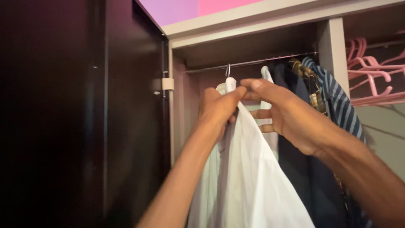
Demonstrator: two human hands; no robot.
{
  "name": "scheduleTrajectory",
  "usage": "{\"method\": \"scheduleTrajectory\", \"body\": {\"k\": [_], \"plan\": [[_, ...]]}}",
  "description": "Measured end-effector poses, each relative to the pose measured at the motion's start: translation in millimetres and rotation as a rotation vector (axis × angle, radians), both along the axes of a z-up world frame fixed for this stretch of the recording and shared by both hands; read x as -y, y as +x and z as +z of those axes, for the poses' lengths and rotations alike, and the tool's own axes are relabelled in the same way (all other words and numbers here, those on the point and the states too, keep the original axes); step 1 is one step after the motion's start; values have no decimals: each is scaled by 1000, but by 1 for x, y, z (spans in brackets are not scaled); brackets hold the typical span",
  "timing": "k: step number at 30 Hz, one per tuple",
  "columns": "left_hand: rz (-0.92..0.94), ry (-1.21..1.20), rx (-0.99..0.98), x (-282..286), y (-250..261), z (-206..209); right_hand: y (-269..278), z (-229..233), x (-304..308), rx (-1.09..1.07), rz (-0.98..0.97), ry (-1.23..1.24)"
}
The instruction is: The person hangs a white shirt on a hanger and places it into a wardrobe. They then proceed to hang several other shirts, including a dark blue shirt and a plaid shirt, on the wardrobe rail, arranging them neatly alongside existing garments.
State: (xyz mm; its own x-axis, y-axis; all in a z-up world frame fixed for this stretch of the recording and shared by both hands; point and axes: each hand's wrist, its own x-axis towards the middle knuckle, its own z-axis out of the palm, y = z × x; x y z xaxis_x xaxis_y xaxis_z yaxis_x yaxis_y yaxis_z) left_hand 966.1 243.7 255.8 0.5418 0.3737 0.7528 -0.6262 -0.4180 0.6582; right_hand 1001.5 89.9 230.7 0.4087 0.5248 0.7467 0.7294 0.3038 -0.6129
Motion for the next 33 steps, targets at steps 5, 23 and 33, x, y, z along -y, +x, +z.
{"method": "scheduleTrajectory", "body": {"k": [5,23,33], "plan": [[-108,41,1,-20,64,38,39,17,-18,278,-268,-108],[150,135,-53,-45,150,101,82,17,-50,352,-616,-162],[-207,117,-9,-65,245,123,134,28,-62,473,-715,-37]]}}
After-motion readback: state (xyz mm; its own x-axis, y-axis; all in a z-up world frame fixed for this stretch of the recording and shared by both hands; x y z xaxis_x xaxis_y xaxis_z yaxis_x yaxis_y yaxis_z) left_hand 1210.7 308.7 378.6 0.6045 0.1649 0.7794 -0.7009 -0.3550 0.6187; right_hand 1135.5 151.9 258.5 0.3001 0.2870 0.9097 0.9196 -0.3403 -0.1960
